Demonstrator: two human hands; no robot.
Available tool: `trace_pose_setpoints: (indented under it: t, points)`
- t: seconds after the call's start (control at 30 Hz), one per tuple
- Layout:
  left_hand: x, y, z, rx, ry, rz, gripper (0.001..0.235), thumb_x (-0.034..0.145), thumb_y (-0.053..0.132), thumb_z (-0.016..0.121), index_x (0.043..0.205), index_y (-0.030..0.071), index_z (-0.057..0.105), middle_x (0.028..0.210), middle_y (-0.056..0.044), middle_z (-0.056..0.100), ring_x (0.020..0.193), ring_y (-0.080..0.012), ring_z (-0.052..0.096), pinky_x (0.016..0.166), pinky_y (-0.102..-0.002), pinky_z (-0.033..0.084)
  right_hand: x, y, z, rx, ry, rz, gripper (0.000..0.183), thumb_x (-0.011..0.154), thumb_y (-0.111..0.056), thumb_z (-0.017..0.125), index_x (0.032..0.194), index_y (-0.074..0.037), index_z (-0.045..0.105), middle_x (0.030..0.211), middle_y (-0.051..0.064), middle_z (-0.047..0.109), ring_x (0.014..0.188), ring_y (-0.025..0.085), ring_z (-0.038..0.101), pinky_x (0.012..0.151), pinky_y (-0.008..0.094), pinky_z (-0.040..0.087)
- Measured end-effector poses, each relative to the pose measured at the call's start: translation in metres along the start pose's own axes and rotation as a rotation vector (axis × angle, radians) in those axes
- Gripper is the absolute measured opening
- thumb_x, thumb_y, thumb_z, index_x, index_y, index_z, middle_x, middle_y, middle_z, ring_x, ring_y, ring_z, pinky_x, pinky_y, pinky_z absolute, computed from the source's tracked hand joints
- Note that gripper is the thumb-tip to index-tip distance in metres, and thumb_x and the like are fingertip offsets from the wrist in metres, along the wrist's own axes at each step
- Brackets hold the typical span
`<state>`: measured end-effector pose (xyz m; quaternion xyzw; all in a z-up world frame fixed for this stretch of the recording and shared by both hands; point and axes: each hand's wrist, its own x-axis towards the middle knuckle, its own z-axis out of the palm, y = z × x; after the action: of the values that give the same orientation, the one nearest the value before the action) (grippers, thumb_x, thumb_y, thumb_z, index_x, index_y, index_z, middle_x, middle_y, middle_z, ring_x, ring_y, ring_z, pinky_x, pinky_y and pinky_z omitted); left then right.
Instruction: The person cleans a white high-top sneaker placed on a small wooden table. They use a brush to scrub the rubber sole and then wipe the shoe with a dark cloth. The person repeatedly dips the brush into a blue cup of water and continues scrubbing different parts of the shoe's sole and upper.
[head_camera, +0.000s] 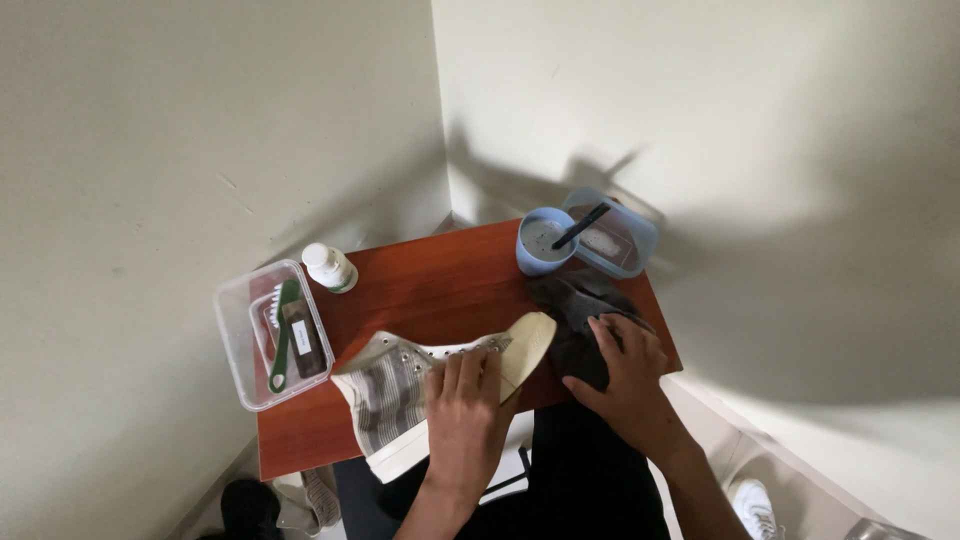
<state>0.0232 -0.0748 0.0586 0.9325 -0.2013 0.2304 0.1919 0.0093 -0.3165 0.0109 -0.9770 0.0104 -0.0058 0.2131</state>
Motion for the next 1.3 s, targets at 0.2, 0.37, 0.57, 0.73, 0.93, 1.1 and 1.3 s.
trace_pose_setpoints:
  t: [0.2,0.37,0.57,0.73,0.93,1.1,1.3]
  points:
    - [-0.018,0.006,-0.038,-0.249,-0.124,0.084,0.047,0.081,0.028,0.084,0.117,0.006,0.062,0.110,-0.012,0.061,0.095,-0.0322,0.056,0.082,-0.046,0.043,-0.009,-0.040,-0.037,0.667,-0.180,-0.062,0.093,0.079,-0.023,0.081,0.156,-0.010,0.031,0.152,0.010,0.045,0.141,0.022,0.045,0.117,0.037,0.032]
    - [-0.025,-0.008,-0.046,-0.294,-0.112,0.205,0.061,0.068,0.010,0.090,0.122,0.004,0.062,0.118,-0.012,0.060,0.099,-0.0318,0.056,0.084,-0.047,0.044,-0.029,-0.043,-0.031,0.794,-0.063,-0.130,0.063,0.080,-0.016,0.080,0.135,-0.005,0.050,0.136,0.014,0.060,0.127,0.026,0.060,0.107,0.038,0.048]
    - [-0.025,-0.030,-0.032,-0.316,0.022,0.282,0.033,0.089,0.006,0.076,0.120,0.001,0.066,0.119,-0.010,0.063,0.111,-0.0303,0.059,0.091,-0.046,0.045,-0.029,-0.043,0.013,0.663,0.175,-0.314,0.045,0.085,-0.010,0.075,0.122,0.002,0.054,0.132,0.019,0.055,0.123,0.030,0.059,0.108,0.039,0.049]
    - [-0.041,-0.057,0.001,-0.275,0.110,0.270,0.016,0.096,0.007,0.071,0.112,0.002,0.070,0.117,-0.009,0.067,0.113,-0.0273,0.061,0.098,-0.044,0.044,-0.018,-0.025,0.082,0.656,0.215,-0.346,0.048,0.085,-0.003,0.075,0.127,0.005,0.053,0.138,0.018,0.049,0.132,0.032,0.053,0.117,0.041,0.044]
    - [-0.034,-0.075,0.028,-0.163,0.287,0.277,0.007,0.096,0.008,0.069,0.101,0.008,0.075,0.095,-0.004,0.068,0.091,-0.0241,0.064,0.092,-0.043,0.052,-0.005,-0.018,0.117,0.439,0.237,-0.416,0.055,0.080,0.001,0.075,0.126,-0.006,0.045,0.138,0.015,0.045,0.130,0.040,0.055,0.103,0.049,0.056]
    - [-0.030,-0.072,0.028,-0.119,0.292,0.295,0.013,0.104,0.010,0.061,0.105,0.010,0.074,0.098,-0.003,0.069,0.092,-0.0227,0.064,0.090,-0.040,0.050,-0.010,-0.019,0.127,0.406,0.208,-0.308,0.058,0.078,-0.002,0.077,0.123,-0.010,0.042,0.137,0.014,0.041,0.131,0.040,0.055,0.105,0.049,0.056]
    - [-0.024,-0.087,0.040,-0.151,0.288,0.290,0.012,0.103,0.014,0.062,0.101,0.012,0.074,0.103,-0.005,0.071,0.098,-0.0246,0.066,0.096,-0.040,0.052,-0.004,-0.035,0.132,0.351,0.238,-0.292,0.068,0.075,-0.009,0.082,0.131,-0.011,0.043,0.134,0.015,0.038,0.129,0.038,0.055,0.105,0.050,0.054]
